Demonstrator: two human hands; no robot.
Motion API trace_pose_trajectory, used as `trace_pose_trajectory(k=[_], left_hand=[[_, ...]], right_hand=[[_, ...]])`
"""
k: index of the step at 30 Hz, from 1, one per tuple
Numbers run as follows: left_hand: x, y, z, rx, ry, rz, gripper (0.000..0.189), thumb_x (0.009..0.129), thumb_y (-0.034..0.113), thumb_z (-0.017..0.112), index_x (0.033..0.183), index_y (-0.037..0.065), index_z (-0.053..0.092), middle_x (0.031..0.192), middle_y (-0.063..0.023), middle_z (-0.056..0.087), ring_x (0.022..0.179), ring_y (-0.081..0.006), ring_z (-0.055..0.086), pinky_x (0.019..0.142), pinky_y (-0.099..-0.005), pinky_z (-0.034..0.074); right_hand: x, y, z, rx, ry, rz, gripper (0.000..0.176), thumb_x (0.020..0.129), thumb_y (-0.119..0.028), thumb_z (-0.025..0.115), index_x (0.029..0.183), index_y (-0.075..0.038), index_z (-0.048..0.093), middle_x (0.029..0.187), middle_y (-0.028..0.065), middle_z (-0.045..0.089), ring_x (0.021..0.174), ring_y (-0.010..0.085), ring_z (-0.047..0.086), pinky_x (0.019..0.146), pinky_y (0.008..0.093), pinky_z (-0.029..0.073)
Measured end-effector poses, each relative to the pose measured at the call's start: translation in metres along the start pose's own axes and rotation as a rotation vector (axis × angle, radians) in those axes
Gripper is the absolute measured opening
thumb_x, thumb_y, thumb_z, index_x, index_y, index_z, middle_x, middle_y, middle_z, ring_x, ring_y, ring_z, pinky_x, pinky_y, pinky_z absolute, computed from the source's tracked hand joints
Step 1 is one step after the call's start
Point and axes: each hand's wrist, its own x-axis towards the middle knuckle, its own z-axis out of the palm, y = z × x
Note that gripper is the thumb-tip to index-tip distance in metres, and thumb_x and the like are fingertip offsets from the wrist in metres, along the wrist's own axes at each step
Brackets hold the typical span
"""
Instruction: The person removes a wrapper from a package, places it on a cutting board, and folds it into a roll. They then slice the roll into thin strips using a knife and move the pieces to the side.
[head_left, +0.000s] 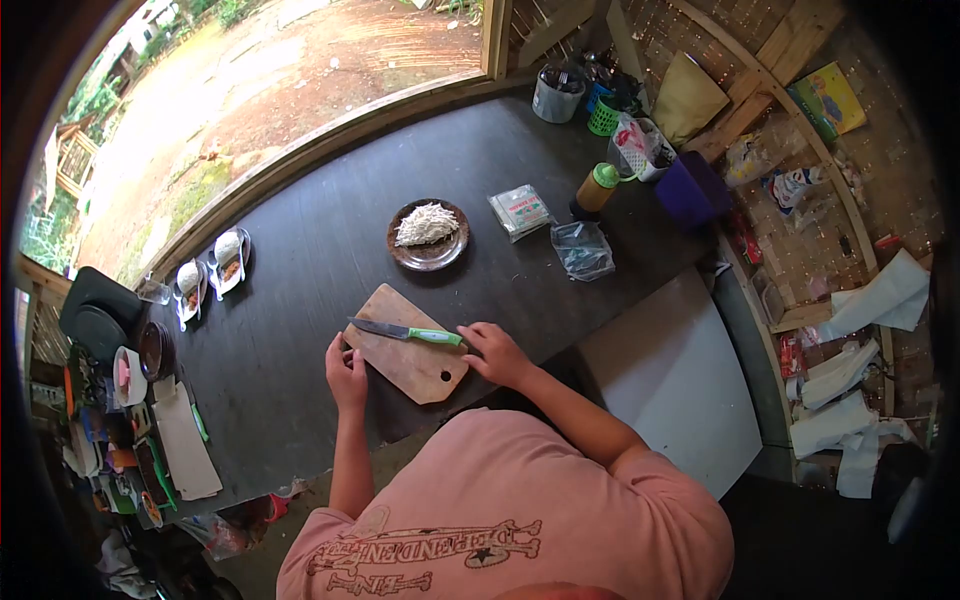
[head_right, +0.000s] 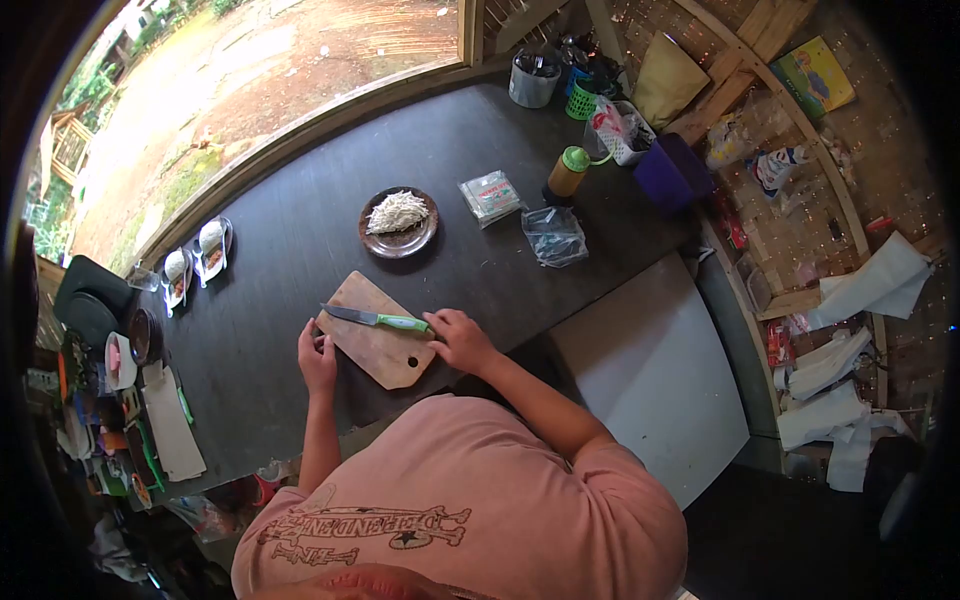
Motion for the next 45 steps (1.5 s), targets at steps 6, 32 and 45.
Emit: trace_pose_trajectory(k=[6, 32, 45], left_hand=[[-0.018, 0.026, 0.026, -0.156, -0.03, -0.167, 0.068, 0.101, 0.005, 0.073, 0.163, 0.002, 0.044, 0.167, -0.0225, 0.037, 0.136, -0.0332, 0.062, 0.108, -0.0422, 0.059], [0.146, 0.238, 0.322, 0.36, -0.427, 0.607, 0.061, 0.087, 0.028, 0.087, 0.142, 0.01, 0.068, 0.145, -0.014, 0.069, 0.131, -0.0367, 0.067, 0.111, -0.0488, 0.054], [0.151, 0.243, 0.321, 0.442, -0.445, 0.618, 0.045, 0.092, 0.029, 0.082, 0.133, 0.012, 0.075, 0.135, -0.0087, 0.075, 0.121, -0.0309, 0.073, 0.105, -0.0472, 0.057]], right_hand=[[-0.054, 0.044, -0.054, 0.147, 0.112, 0.118, 0.044, 0.097, -0.015, 0.078, 0.139, -0.003, 0.071, 0.135, 0.0175, 0.07, 0.127, 0.0372, 0.066, 0.108, 0.046, 0.054], [0.145, 0.226, -0.172, -0.418, 0.316, -0.219, 0.017, 0.095, -0.017, 0.067, 0.099, -0.014, 0.083, 0.144, 0.0045, 0.07, 0.131, 0.0283, 0.061, 0.102, 0.0462, 0.051], [0.166, 0.231, -0.181, -0.478, 0.155, -0.329, 0.015, 0.094, -0.02, 0.068, 0.094, -0.013, 0.081, 0.125, -0.0018, 0.077, 0.13, 0.0248, 0.063, 0.106, 0.0483, 0.046]])
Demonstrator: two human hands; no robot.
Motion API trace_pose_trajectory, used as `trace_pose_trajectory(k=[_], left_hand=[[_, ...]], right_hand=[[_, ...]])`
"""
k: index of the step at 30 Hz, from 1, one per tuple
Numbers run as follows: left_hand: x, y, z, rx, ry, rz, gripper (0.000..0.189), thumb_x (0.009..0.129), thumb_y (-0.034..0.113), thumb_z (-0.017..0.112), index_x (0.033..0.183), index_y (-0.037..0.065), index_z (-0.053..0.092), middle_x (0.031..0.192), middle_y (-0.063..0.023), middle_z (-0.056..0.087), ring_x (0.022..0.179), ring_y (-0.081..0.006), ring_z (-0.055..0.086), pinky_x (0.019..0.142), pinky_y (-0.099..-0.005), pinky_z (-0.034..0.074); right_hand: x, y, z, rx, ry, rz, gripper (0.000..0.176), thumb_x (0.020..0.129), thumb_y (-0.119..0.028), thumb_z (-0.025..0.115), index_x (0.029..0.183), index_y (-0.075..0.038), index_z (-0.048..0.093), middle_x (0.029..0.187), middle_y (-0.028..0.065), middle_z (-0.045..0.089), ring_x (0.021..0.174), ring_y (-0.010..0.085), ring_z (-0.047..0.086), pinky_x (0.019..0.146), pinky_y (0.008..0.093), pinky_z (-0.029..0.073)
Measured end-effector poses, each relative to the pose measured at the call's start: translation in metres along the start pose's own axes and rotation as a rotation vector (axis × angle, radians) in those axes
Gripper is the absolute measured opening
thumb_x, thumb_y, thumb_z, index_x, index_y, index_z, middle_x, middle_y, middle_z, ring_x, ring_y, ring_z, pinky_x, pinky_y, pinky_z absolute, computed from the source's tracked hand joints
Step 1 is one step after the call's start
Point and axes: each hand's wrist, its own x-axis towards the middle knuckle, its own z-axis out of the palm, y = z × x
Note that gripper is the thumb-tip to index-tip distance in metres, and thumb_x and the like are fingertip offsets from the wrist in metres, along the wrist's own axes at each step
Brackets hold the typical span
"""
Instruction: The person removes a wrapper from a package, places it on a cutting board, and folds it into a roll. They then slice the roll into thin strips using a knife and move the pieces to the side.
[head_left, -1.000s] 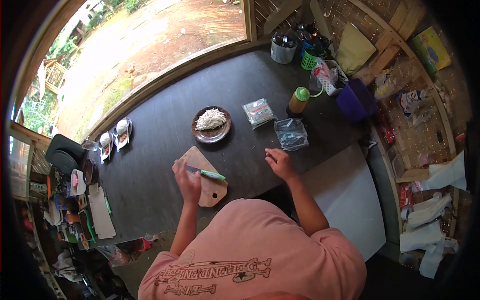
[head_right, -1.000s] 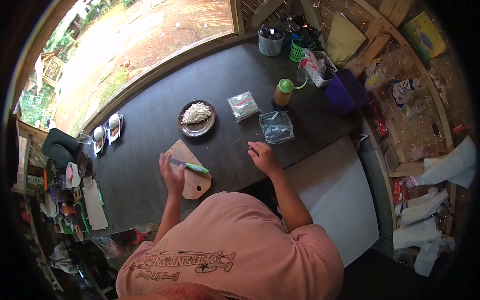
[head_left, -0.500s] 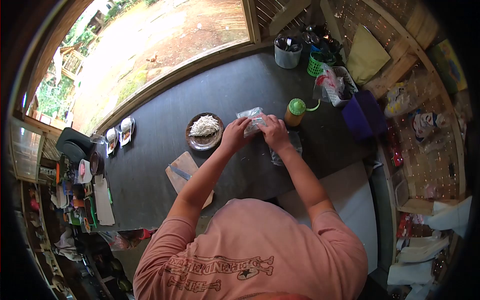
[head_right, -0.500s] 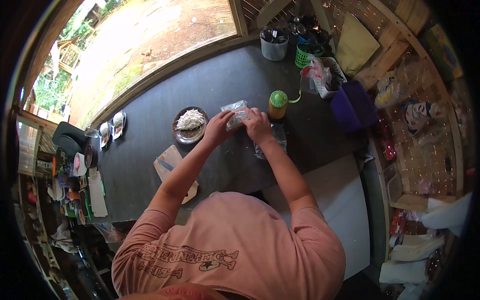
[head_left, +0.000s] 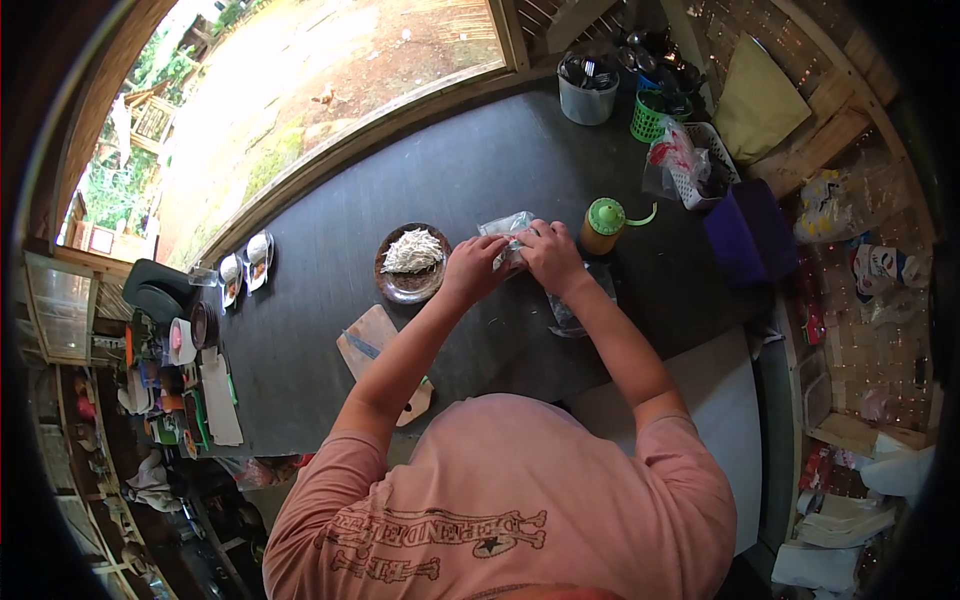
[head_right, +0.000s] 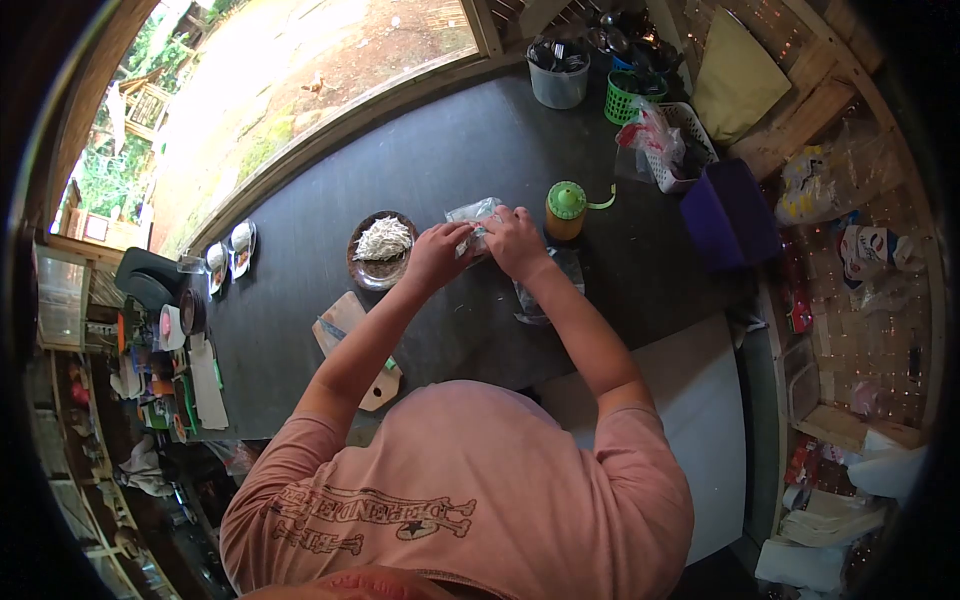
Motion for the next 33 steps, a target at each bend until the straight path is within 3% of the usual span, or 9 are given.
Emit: trace_pose_trajectory(k=[16, 22, 33], left_hand=[[0.007, -0.01, -0.007, -0.055, -0.056, 0.069, 0.042, 0.093, 0.028, 0.082, 0.132, 0.011, 0.077, 0.134, -0.0094, 0.077, 0.119, -0.0323, 0.074, 0.103, -0.0476, 0.058], [0.009, -0.01, -0.011, -0.031, -0.084, 0.102, 0.041, 0.094, 0.028, 0.081, 0.131, 0.01, 0.078, 0.133, -0.0111, 0.078, 0.114, -0.0339, 0.075, 0.1, -0.048, 0.059], [0.006, -0.006, -0.001, 0.062, -0.077, 0.048, 0.045, 0.093, 0.031, 0.08, 0.134, 0.013, 0.074, 0.135, -0.0087, 0.076, 0.118, -0.0326, 0.074, 0.105, -0.0481, 0.055]], right_hand=[[0.006, 0.014, 0.003, -0.081, -0.06, -0.178, 0.021, 0.099, -0.019, 0.062, 0.102, -0.017, 0.083, 0.122, -0.0039, 0.076, 0.131, 0.0235, 0.061, 0.109, 0.0507, 0.043], [0.005, 0.014, 0.004, -0.065, -0.079, -0.159, 0.024, 0.1, -0.018, 0.061, 0.112, -0.015, 0.082, 0.124, -0.0034, 0.075, 0.132, 0.0224, 0.06, 0.109, 0.0523, 0.043], [-0.002, 0.005, 0.008, -0.012, 0.03, -0.142, 0.023, 0.101, -0.021, 0.062, 0.113, -0.01, 0.079, 0.132, 0.0042, 0.071, 0.137, 0.0277, 0.058, 0.119, 0.0611, 0.042]])
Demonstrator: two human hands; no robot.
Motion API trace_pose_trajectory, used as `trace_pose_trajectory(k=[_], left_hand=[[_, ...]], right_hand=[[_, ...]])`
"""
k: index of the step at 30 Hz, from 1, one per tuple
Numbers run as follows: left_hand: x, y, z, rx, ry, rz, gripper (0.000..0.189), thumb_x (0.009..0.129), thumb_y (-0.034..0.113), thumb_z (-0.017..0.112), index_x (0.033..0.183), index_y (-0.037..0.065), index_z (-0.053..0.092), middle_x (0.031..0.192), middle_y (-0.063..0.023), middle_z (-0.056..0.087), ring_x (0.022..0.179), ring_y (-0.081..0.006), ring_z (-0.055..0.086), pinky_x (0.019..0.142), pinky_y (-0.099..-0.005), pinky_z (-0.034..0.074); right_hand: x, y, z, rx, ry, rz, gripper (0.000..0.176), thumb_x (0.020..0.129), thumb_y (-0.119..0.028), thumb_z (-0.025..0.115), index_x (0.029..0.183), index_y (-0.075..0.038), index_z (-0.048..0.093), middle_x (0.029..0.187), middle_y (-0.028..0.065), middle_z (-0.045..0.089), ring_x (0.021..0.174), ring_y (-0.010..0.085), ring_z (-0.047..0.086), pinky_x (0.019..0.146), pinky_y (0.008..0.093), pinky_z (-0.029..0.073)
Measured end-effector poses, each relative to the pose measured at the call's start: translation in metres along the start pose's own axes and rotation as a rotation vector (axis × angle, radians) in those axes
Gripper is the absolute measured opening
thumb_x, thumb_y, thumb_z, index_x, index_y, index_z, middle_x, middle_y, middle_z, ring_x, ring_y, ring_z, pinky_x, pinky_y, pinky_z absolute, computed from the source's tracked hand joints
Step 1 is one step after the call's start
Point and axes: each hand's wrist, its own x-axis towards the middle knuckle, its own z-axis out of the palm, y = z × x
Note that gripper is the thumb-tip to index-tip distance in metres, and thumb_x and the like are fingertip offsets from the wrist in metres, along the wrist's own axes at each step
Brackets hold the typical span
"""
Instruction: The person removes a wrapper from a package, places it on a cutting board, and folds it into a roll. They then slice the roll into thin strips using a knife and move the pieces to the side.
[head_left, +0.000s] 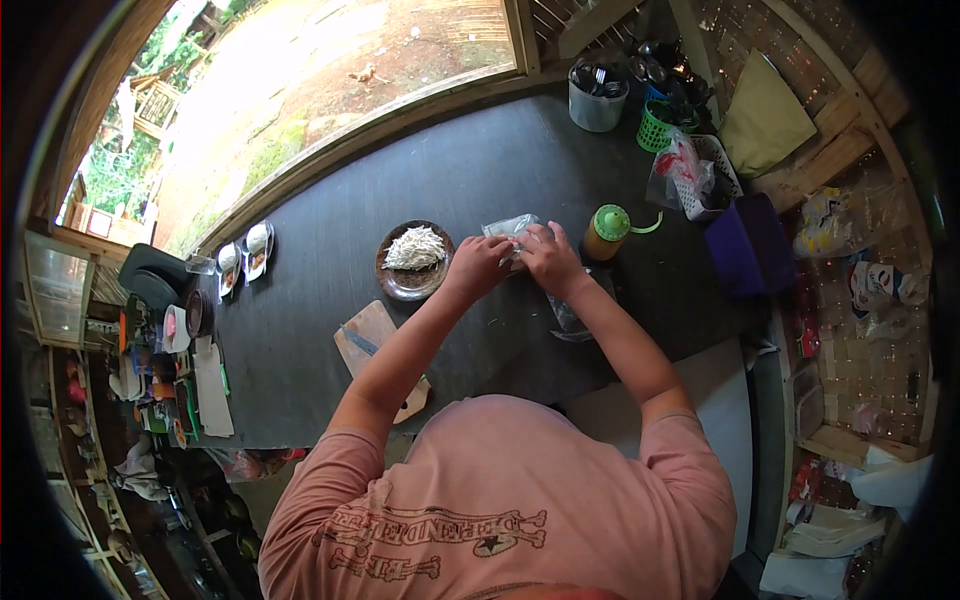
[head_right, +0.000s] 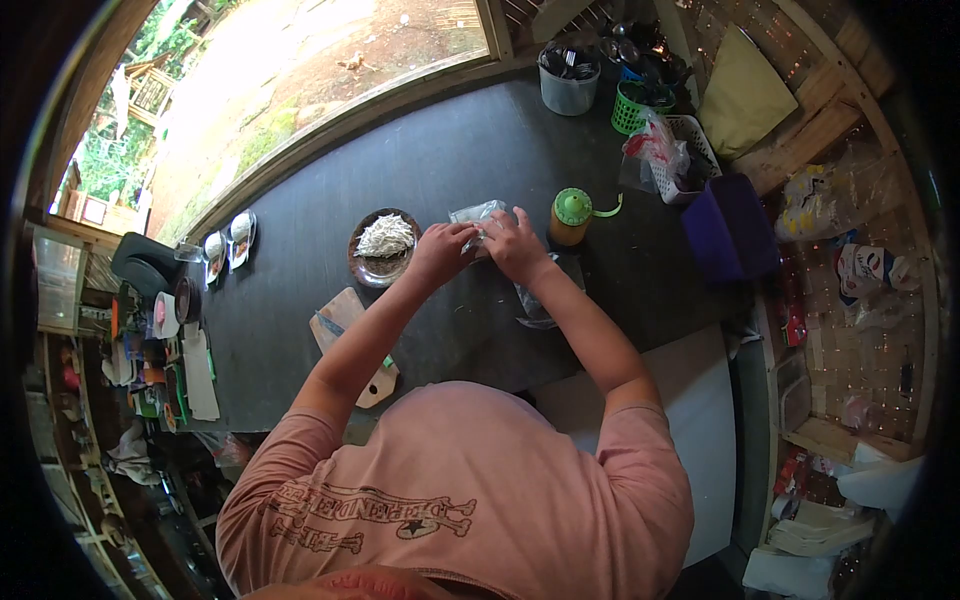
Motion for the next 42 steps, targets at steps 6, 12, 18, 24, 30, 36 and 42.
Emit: trace_pose_trajectory(k=[6, 12, 18, 24, 30, 36, 42], left_hand=[[-0.003, 0.007, -0.007, -0.021, -0.007, -0.02, 0.052, 0.095, 0.037, 0.08, 0.14, 0.013, 0.07, 0.138, -0.0104, 0.075, 0.123, -0.033, 0.072, 0.11, -0.0477, 0.052], [-0.016, 0.022, -0.007, -0.001, 0.251, 0.09, 0.049, 0.093, 0.035, 0.081, 0.136, 0.014, 0.071, 0.139, -0.0094, 0.073, 0.125, -0.0298, 0.071, 0.114, -0.0507, 0.05], [-0.051, 0.051, -0.02, -0.162, 0.385, 0.055, 0.034, 0.087, 0.024, 0.083, 0.119, 0.014, 0.077, 0.12, -0.0048, 0.076, 0.113, -0.0247, 0.073, 0.106, -0.0449, 0.053], [-0.108, 0.065, -0.048, -0.462, 0.435, -0.068, 0.017, 0.097, 0.019, 0.077, 0.111, 0.011, 0.079, 0.103, -0.0068, 0.077, 0.097, -0.031, 0.073, 0.086, -0.0443, 0.056], [-0.22, 0.048, -0.071, -0.601, 0.477, -0.228, 0.017, 0.096, 0.011, 0.079, 0.113, 0.007, 0.079, 0.098, -0.0117, 0.078, 0.088, -0.0332, 0.075, 0.078, -0.0441, 0.059], [-0.337, 0.0, -0.085, -0.749, 0.749, -0.692, 0.022, 0.102, 0.016, 0.079, 0.117, 0.0, 0.08, 0.099, -0.0076, 0.08, 0.089, -0.0172, 0.075, 0.079, -0.033, 0.06], [-0.398, -0.038, -0.118, -0.851, 0.935, -0.848, 0.029, 0.109, 0.025, 0.074, 0.117, -0.002, 0.081, 0.102, -0.0015, 0.08, 0.092, -0.0073, 0.069, 0.079, -0.028, 0.057]], right_hand=[[0.0, -0.004, -0.001, -0.006, 0.044, -0.038, 0.021, 0.096, -0.02, 0.07, 0.112, -0.008, 0.076, 0.135, 0.0093, 0.068, 0.142, 0.0296, 0.054, 0.122, 0.0644, 0.039], [-0.006, -0.012, -0.025, 0.114, 0.156, -0.072, 0.023, 0.088, -0.02, 0.078, 0.105, -0.008, 0.07, 0.124, 0.0105, 0.069, 0.136, 0.0311, 0.059, 0.116, 0.0573, 0.046], [-0.008, -0.035, -0.063, 0.282, 0.195, 0.035, 0.02, 0.091, -0.01, 0.079, 0.107, -0.004, 0.069, 0.104, 0.0126, 0.072, 0.101, 0.0358, 0.072, 0.094, 0.0512, 0.057], [-0.002, -0.082, -0.085, 0.554, 0.237, 0.198, 0.013, 0.099, -0.003, 0.078, 0.111, -0.001, 0.073, 0.096, 0.0142, 0.075, 0.084, 0.0314, 0.074, 0.074, 0.0422, 0.06], [-0.005, -0.155, -0.06, 1.043, -0.103, 0.403, 0.031, 0.094, -0.013, 0.087, 0.121, -0.001, 0.076, 0.094, 0.0133, 0.076, 0.079, 0.0256, 0.073, 0.074, 0.035, 0.06], [0.008, -0.253, 0.004, 0.708, -0.387, 0.182, 0.077, 0.087, -0.034, 0.092, 0.15, 0.0, 0.061, 0.123, 0.0195, 0.073, 0.112, 0.0362, 0.069, 0.097, 0.0452, 0.057], [0.088, -0.322, 0.063, 0.396, -0.501, 0.16, 0.106, 0.089, -0.059, 0.084, 0.167, -0.001, 0.04, 0.146, 0.0211, 0.061, 0.136, 0.0396, 0.055, 0.105, 0.0534, 0.051]])
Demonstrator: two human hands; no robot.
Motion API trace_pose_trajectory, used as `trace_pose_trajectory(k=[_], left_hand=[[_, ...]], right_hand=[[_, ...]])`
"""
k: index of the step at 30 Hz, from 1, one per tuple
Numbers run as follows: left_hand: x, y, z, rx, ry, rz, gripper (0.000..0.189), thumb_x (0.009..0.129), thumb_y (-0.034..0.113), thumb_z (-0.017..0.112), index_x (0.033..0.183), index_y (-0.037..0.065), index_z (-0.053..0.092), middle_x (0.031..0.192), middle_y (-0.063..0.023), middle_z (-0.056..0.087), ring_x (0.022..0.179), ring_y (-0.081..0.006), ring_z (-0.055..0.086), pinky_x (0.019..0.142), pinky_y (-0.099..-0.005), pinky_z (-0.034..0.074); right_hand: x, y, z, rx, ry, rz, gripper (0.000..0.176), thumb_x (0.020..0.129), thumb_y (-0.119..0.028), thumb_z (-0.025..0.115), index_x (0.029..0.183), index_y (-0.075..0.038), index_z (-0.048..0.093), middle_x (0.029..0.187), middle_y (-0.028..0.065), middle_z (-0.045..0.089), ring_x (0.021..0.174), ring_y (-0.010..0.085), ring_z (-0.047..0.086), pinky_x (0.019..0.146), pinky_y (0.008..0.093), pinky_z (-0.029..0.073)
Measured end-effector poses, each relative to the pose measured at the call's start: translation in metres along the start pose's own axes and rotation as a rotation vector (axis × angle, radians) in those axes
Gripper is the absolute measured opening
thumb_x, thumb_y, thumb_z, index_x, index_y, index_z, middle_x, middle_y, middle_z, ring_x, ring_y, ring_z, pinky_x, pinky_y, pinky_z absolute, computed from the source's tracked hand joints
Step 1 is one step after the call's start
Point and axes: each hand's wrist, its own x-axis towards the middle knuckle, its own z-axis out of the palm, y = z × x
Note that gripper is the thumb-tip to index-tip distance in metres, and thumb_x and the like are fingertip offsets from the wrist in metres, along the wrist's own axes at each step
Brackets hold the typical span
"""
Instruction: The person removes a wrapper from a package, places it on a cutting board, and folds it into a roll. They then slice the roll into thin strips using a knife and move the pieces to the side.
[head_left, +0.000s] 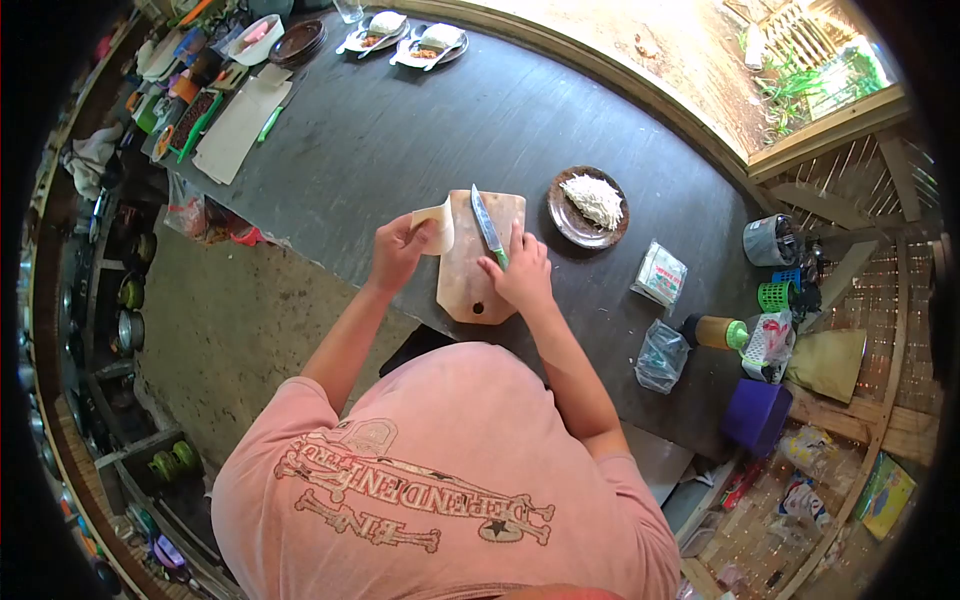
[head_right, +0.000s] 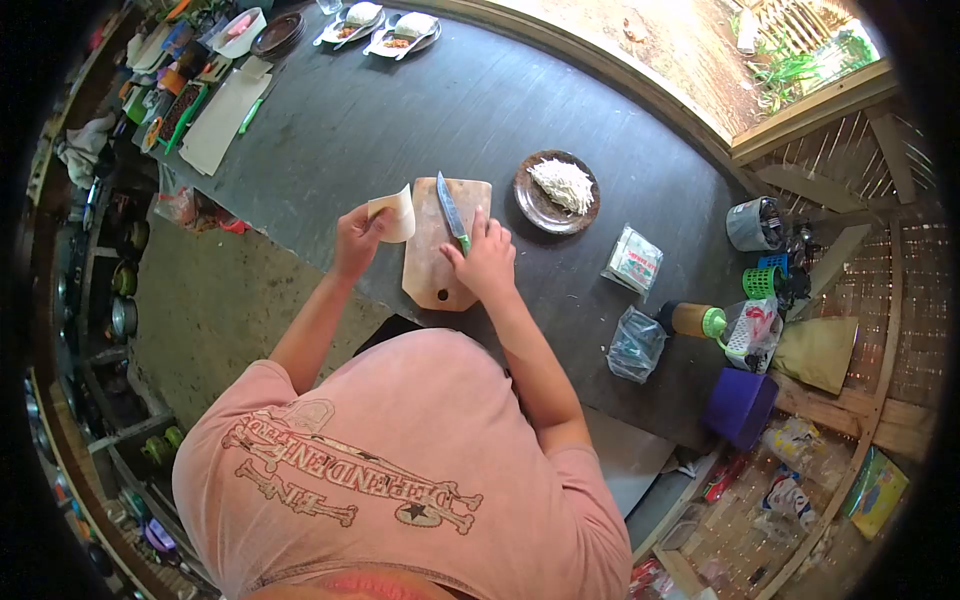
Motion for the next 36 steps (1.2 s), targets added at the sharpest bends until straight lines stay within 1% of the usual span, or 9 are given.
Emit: trace_pose_trajectory(k=[5, 11, 13, 14, 20, 26, 29, 31, 36], left_hand=[[0.021, -0.011, -0.048, -0.013, -0.169, -0.035, 0.031, 0.11, 0.026, 0.073, 0.12, -0.002, 0.081, 0.104, -0.0015, 0.08, 0.091, -0.0061, 0.068, 0.08, -0.0265, 0.057], [0.059, -0.049, -0.107, 0.125, -0.35, -0.106, 0.027, 0.108, 0.022, 0.074, 0.118, -0.003, 0.08, 0.118, -0.0016, 0.077, 0.116, -0.0118, 0.067, 0.1, -0.0318, 0.054], [0.068, -0.06, -0.122, -0.026, -0.328, -0.187, 0.028, 0.107, 0.018, 0.074, 0.123, -0.004, 0.078, 0.132, -0.0029, 0.072, 0.128, -0.0166, 0.064, 0.11, -0.0353, 0.051], [0.068, -0.065, -0.126, -0.029, -0.344, -0.189, 0.028, 0.107, 0.018, 0.074, 0.123, -0.004, 0.078, 0.132, -0.0029, 0.072, 0.128, -0.0166, 0.064, 0.11, -0.0353, 0.051], [0.044, -0.066, -0.127, -0.126, -0.488, -0.489, 0.039, 0.107, 0.014, 0.072, 0.14, -0.006, 0.07, 0.163, -0.0111, 0.053, 0.137, -0.0171, 0.06, 0.114, -0.0356, 0.05], [0.024, -0.065, -0.106, -0.272, -0.616, -0.599, 0.044, 0.109, 0.019, 0.072, 0.144, -0.008, 0.066, 0.166, -0.0104, 0.053, 0.141, -0.0176, 0.058, 0.117, -0.035, 0.047], [0.017, -0.06, -0.076, -0.367, -0.692, -0.704, 0.055, 0.11, 0.025, 0.072, 0.154, -0.006, 0.06, 0.16, -0.0086, 0.059, 0.139, -0.0157, 0.058, 0.118, -0.0352, 0.045], [0.018, -0.052, -0.05, -0.342, -0.696, -0.59, 0.062, 0.111, 0.028, 0.069, 0.162, -0.003, 0.051, 0.145, -0.0054, 0.069, 0.133, -0.0126, 0.061, 0.117, -0.0343, 0.045], [0.04, -0.049, -0.016, -0.375, -0.794, -0.587, 0.053, 0.111, 0.029, 0.071, 0.153, -0.002, 0.062, 0.148, -0.0053, 0.066, 0.131, -0.0131, 0.062, 0.116, -0.0334, 0.045]], right_hand=[[0.058, -0.039, -0.008, -0.098, -0.15, -0.18, 0.116, 0.087, -0.07, 0.079, 0.173, -0.009, 0.031, 0.143, 0.0162, 0.063, 0.139, 0.035, 0.054, 0.113, 0.0543, 0.042], [0.044, -0.079, 0.013, -0.145, -0.115, -0.181, 0.121, 0.078, -0.062, 0.089, 0.172, -0.009, 0.034, 0.139, 0.0152, 0.062, 0.134, 0.036, 0.055, 0.106, 0.0519, 0.045], [0.02, -0.086, 0.018, -0.128, 0.069, -0.162, 0.108, 0.078, -0.054, 0.092, 0.163, -0.007, 0.046, 0.134, 0.0163, 0.061, 0.13, 0.0367, 0.055, 0.103, 0.0518, 0.047], [0.008, -0.09, 0.015, -0.142, 0.163, -0.187, 0.079, 0.082, -0.044, 0.088, 0.146, -0.006, 0.059, 0.127, 0.0136, 0.063, 0.122, 0.0343, 0.06, 0.095, 0.0493, 0.051], [-0.018, -0.064, 0.04, -0.122, 0.146, -0.114, 0.039, 0.092, -0.024, 0.076, 0.124, -0.007, 0.063, 0.112, 0.0084, 0.066, 0.102, 0.0316, 0.067, 0.08, 0.0477, 0.053], [-0.087, -0.045, 0.031, -0.206, 0.154, 0.337, 0.035, 0.096, -0.02, 0.074, 0.128, -0.01, 0.064, 0.125, 0.0125, 0.061, 0.117, 0.0371, 0.06, 0.092, 0.0516, 0.055], [-0.104, -0.032, 0.025, -0.169, 0.24, 0.389, 0.037, 0.097, -0.018, 0.075, 0.131, -0.011, 0.064, 0.129, 0.013, 0.058, 0.121, 0.0389, 0.057, 0.099, 0.052, 0.053], [-0.105, -0.017, 0.021, -0.213, 0.308, 0.405, 0.04, 0.097, -0.016, 0.076, 0.135, -0.01, 0.067, 0.125, 0.0114, 0.059, 0.118, 0.0367, 0.057, 0.101, 0.0514, 0.052], [-0.113, 0.031, -0.015, -0.129, 0.275, 0.375, 0.047, 0.095, -0.013, 0.076, 0.142, -0.011, 0.071, 0.122, 0.0103, 0.062, 0.117, 0.0338, 0.059, 0.1, 0.0512, 0.051]])
